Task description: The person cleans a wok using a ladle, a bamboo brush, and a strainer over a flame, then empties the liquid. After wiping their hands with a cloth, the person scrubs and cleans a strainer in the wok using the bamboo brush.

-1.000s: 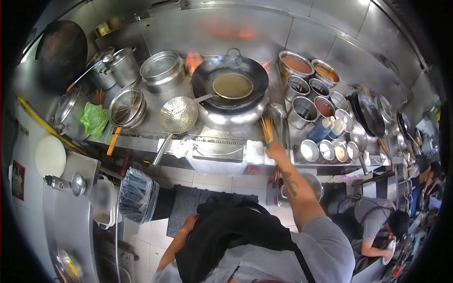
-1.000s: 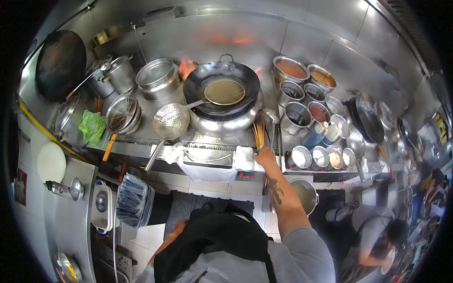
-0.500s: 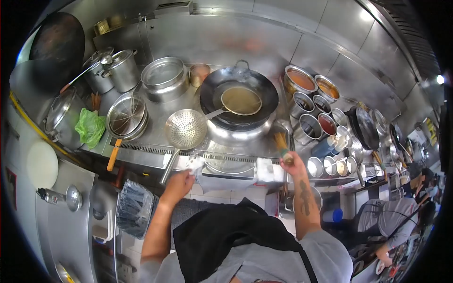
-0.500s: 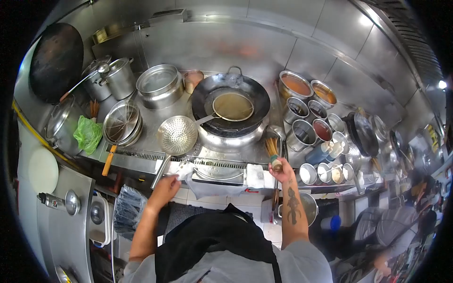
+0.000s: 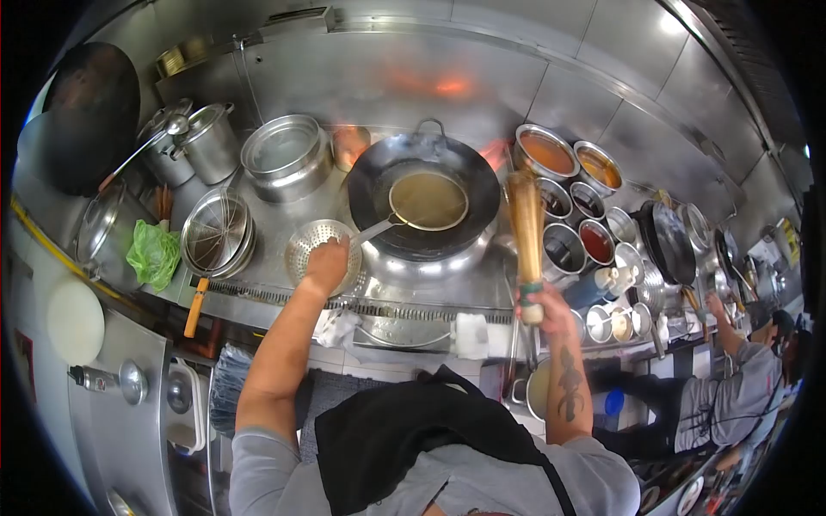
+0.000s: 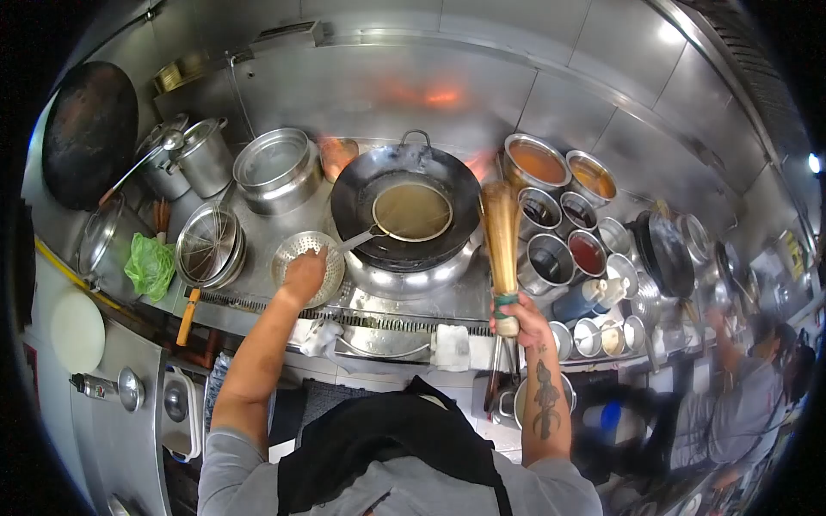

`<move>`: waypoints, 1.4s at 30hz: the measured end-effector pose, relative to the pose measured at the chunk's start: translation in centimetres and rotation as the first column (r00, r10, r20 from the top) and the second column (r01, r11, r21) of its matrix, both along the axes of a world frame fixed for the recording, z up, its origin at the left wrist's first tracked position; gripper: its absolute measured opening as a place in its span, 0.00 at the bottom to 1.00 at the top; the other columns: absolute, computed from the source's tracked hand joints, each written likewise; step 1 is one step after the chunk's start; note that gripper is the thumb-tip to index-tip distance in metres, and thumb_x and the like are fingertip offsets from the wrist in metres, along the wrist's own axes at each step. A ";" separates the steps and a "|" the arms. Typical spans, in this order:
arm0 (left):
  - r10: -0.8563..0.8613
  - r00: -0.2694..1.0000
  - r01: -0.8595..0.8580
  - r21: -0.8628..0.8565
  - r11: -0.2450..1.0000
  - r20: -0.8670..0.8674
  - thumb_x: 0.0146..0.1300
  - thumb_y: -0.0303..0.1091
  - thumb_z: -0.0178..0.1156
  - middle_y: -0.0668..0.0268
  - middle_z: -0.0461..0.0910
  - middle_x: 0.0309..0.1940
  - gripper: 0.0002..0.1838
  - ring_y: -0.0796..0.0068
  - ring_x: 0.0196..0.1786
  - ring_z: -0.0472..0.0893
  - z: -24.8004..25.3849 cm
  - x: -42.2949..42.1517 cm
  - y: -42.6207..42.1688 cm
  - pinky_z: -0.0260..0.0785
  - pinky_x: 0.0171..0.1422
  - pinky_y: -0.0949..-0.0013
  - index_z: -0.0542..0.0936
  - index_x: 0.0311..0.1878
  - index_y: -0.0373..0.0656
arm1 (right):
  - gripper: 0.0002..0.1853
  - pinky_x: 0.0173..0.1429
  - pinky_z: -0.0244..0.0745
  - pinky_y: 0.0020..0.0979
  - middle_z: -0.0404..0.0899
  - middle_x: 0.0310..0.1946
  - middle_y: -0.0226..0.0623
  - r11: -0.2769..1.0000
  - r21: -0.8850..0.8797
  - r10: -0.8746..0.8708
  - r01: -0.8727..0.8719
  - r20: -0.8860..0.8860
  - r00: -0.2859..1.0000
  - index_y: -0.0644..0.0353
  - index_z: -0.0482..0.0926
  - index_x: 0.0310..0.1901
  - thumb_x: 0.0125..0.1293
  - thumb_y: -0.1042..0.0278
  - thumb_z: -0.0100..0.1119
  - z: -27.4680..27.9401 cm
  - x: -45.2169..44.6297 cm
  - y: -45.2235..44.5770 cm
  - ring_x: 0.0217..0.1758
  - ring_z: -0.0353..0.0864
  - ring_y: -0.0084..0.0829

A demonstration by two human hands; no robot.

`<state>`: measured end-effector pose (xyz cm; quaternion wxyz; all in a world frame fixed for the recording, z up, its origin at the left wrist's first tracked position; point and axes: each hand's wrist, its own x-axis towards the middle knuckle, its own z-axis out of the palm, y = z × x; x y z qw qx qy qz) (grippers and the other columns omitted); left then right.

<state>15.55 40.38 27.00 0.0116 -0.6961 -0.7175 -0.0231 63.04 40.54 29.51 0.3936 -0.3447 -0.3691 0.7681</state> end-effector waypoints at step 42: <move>0.074 0.965 -0.067 -0.035 0.997 0.251 0.64 0.41 0.56 0.53 0.82 0.37 0.17 0.53 0.43 0.81 2.3 -3.4 1.0 0.72 0.49 0.53 0.77 0.52 0.46 | 0.22 0.17 0.73 0.37 0.78 0.18 0.43 0.810 0.140 0.075 -0.570 0.938 0.338 0.67 0.81 0.36 0.50 0.54 0.70 -1.0 -24.0 24.7 0.13 0.75 0.35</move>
